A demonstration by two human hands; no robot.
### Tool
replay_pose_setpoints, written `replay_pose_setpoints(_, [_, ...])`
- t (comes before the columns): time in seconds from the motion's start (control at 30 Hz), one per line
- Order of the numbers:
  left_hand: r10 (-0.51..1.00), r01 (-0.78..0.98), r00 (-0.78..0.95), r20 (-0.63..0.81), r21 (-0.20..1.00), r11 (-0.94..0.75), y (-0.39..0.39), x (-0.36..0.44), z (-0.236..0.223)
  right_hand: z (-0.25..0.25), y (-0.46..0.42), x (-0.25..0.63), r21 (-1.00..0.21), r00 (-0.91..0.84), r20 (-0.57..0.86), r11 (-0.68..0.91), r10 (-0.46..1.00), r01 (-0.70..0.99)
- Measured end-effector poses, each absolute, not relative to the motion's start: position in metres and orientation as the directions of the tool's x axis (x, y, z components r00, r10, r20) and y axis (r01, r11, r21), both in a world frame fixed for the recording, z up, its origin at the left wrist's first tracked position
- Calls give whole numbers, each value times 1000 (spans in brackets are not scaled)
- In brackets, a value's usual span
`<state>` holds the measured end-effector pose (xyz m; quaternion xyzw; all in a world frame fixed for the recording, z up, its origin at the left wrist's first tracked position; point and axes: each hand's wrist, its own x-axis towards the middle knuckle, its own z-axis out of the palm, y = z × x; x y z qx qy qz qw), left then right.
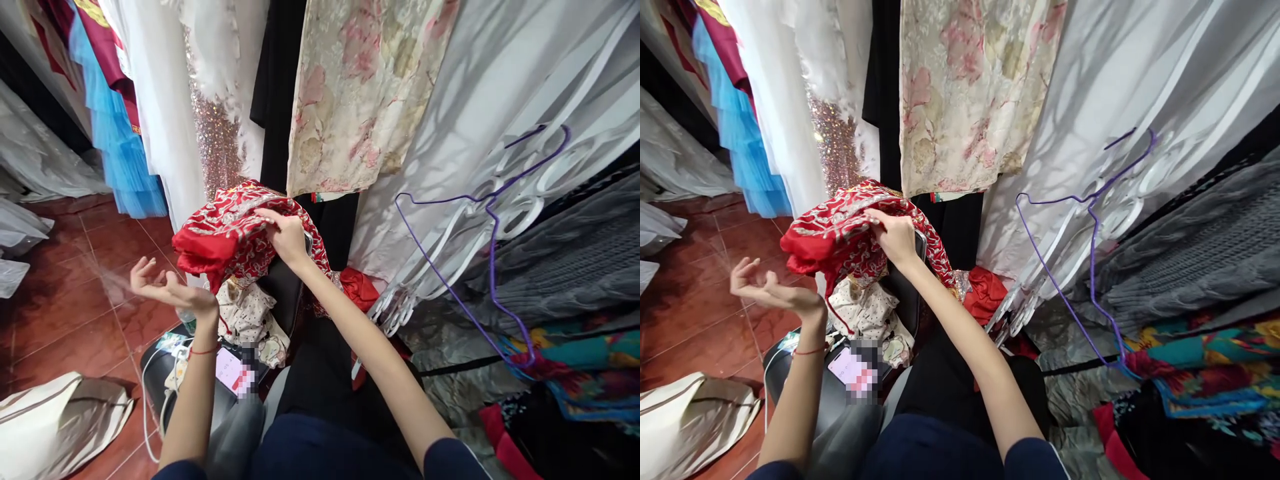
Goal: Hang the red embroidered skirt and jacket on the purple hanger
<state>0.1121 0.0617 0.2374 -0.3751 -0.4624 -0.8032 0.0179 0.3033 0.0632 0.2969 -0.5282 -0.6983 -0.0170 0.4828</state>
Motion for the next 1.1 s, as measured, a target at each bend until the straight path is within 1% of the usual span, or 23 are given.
replay_pose_setpoints(0.03, [327,353,-725,606,735,-578,61,116,235,302,62,308,-523,89,743,492,663,696])
replay_pose_setpoints(0.1, [371,349,-688,623,733,-584,59,126,230,312,57,320,-534,199,819,588,538,608])
replay_pose_setpoints(0.17, [409,435,-591,695,702,-564,57,136,225,321,49,336,-512,260,852,619,455,595])
replay_pose_setpoints(0.23, [488,540,-468,737,676,-502,57,141,220,326,39,353,-488,270,867,598,420,636])
replay_pose_setpoints(0.27, [551,570,-423,720,684,-455,59,142,218,327,33,361,-469,262,875,582,407,664])
replay_pose_setpoints(0.33, [691,576,-359,627,731,-365,66,139,214,326,23,377,-432,248,892,550,378,714])
replay_pose_setpoints(0.4, [804,523,-279,525,785,-331,75,133,211,325,12,394,-411,262,904,520,337,749])
replay_pose_setpoints(0.43, [835,492,-231,500,800,-343,79,130,211,325,6,403,-408,279,907,502,314,763])
replay_pose_setpoints(0.47, [846,464,-185,499,804,-372,82,128,211,325,1,411,-410,301,908,474,291,780])
replay_pose_setpoints(0.53, [820,420,-134,557,781,-462,83,131,216,326,-11,428,-411,338,909,396,243,821])
replay_pose_setpoints(0.63, [710,368,-186,679,718,-591,72,151,232,323,-29,447,-385,338,919,264,204,885])
replay_pose_setpoints(0.73, [603,335,-236,762,647,-686,55,184,254,316,-50,456,-309,278,942,167,186,936])
replay_pose_setpoints(0.8, [540,327,-203,817,576,-749,46,208,269,311,-66,459,-264,233,945,111,231,958])
replay_pose_setpoints(0.87, [487,323,-115,866,496,-806,38,231,281,306,-83,460,-198,160,905,56,395,979])
replay_pose_setpoints(0.93, [445,334,25,895,412,-848,32,254,287,297,-97,462,-65,60,785,-14,616,998])
replay_pose_setpoints(1.0, [420,357,177,890,339,-870,25,274,285,284,-109,465,111,-12,620,-73,785,991])
replay_pose_setpoints(1.07, [427,374,275,862,313,-873,19,290,278,267,-120,472,253,-51,487,-85,872,964])
replay_pose_setpoints(1.1, [442,378,293,848,322,-868,16,297,274,259,-125,477,300,-67,444,-78,894,951])
